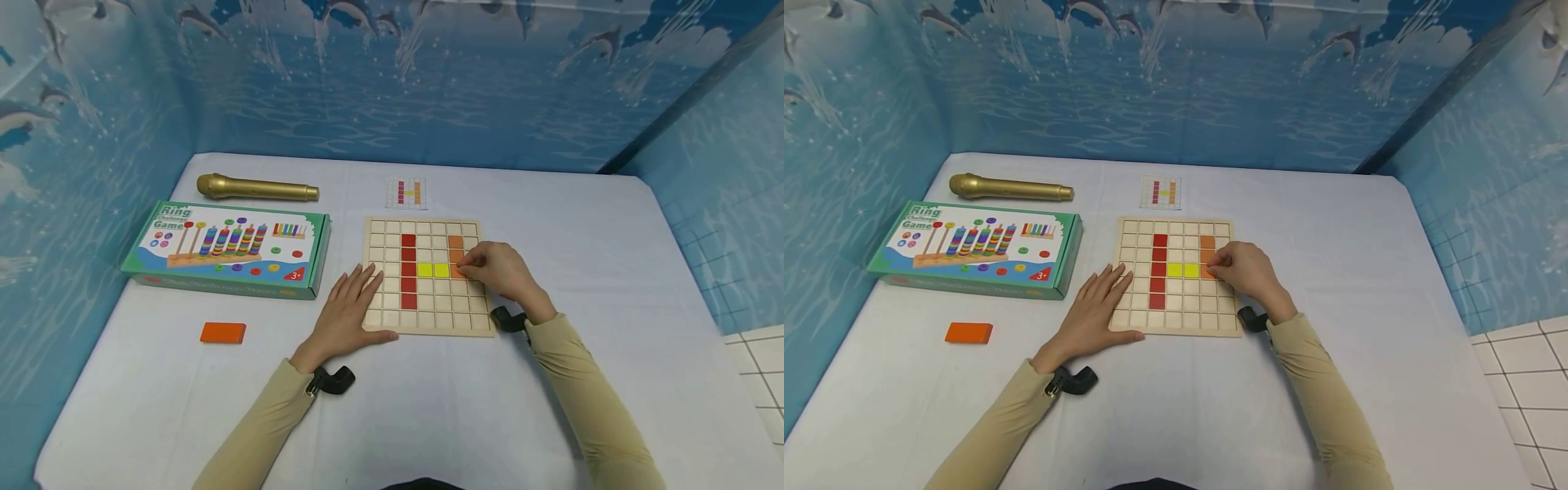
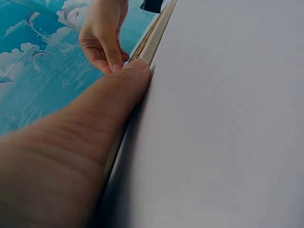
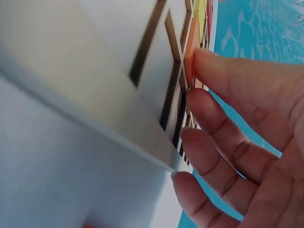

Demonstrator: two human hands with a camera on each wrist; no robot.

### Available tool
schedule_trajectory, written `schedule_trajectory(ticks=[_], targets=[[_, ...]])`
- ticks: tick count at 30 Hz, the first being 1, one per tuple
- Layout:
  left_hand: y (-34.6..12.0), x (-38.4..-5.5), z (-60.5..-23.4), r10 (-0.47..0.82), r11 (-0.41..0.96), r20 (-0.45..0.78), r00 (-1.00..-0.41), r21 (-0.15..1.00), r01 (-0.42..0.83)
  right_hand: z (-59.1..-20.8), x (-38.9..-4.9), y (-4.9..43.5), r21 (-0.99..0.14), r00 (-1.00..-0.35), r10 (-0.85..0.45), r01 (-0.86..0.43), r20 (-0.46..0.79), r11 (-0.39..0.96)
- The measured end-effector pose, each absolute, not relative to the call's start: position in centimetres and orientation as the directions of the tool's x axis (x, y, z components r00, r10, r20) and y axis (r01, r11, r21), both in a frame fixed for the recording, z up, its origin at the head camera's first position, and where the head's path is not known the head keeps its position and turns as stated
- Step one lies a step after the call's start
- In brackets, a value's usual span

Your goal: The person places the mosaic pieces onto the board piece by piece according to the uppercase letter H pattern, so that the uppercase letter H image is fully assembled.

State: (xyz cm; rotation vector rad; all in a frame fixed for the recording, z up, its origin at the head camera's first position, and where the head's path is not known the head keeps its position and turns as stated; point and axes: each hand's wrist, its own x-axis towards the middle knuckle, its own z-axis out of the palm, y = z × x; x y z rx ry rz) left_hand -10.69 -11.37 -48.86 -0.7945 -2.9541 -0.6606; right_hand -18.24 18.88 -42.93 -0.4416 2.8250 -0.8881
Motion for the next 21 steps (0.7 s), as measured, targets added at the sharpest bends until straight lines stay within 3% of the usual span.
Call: schedule_trajectory(ticks=[11,16,21], targets=[[-11.4,-10.7,-48.8,0.472,0.786,0.107,-0.875,0.399,0.473,-43.1,-18.0,19.4,-0.616,-0.91,-0.414,-0.309,-0.031,0.725],[-11.4,-10.7,-48.9,0.474,0.785,0.113,-0.874,0.396,0.477,-43.1,-17.7,20.4,-0.616,-0.901,-0.419,-0.393,0.11,0.683],[-11.4,-10.7,-48.9,0.477,0.781,0.117,-0.871,0.397,0.481,-43.1,-17.3,21.9,-0.635,-0.907,-0.327,-0.419,0.264,0.649]])
